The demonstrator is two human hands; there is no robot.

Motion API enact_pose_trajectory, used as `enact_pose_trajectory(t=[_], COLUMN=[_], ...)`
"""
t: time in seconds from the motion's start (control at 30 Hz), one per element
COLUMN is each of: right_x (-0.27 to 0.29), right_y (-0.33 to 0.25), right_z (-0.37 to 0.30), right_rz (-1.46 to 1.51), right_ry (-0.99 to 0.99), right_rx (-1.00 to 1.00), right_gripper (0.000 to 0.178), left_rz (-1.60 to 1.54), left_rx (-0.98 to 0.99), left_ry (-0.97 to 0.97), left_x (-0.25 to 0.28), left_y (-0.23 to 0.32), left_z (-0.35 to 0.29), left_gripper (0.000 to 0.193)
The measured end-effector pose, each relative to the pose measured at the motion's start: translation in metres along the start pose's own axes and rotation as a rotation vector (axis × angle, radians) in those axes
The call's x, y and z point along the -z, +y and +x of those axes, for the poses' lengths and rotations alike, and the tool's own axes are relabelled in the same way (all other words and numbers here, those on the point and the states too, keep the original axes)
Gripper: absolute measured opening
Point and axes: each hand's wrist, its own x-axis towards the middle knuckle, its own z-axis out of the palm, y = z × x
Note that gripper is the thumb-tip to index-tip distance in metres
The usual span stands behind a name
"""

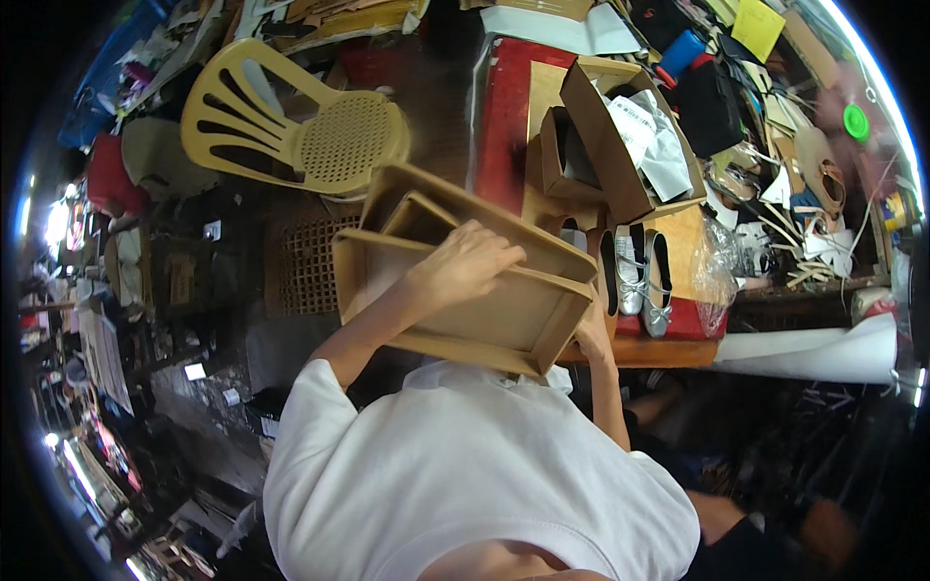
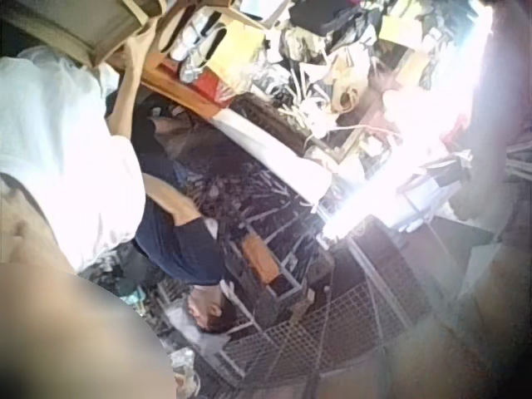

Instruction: The person opens a cardboard box, places tissue paper inside, and packs a pair of black sandals. They then close the box, apply a shipping label, and move the box aside. The person repeats this process with another pair of shoes, using tissue paper and a cardboard box.

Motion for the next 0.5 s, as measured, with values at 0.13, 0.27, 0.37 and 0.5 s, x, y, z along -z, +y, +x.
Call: enact_pose_trajectory(t=[0.13,0.27,0.37,0.5], right_x=[-0.023,-0.034,-0.040,-0.049], right_y=[-0.018,-0.025,-0.022,-0.018], right_z=[0.003,0.003,-0.001,-0.002], right_rz=[-0.100,-0.191,-0.067,-0.112], right_ry=[-0.077,-0.118,-0.155,-0.145], right_rx=[-0.080,-0.131,-0.002,0.013], right_gripper=[0.061,0.067,0.070,0.070], left_rz=[-0.095,-0.050,-0.105,-0.056], left_rx=[0.063,0.026,0.067,-0.034], left_ry=[-0.268,-0.265,-0.219,-0.163], left_x=[0.015,0.014,0.008,0.011], left_y=[-0.021,-0.023,-0.018,-0.019], left_z=[-0.015,-0.020,-0.021,-0.021], left_gripper=[0.034,0.036,0.037,0.038])
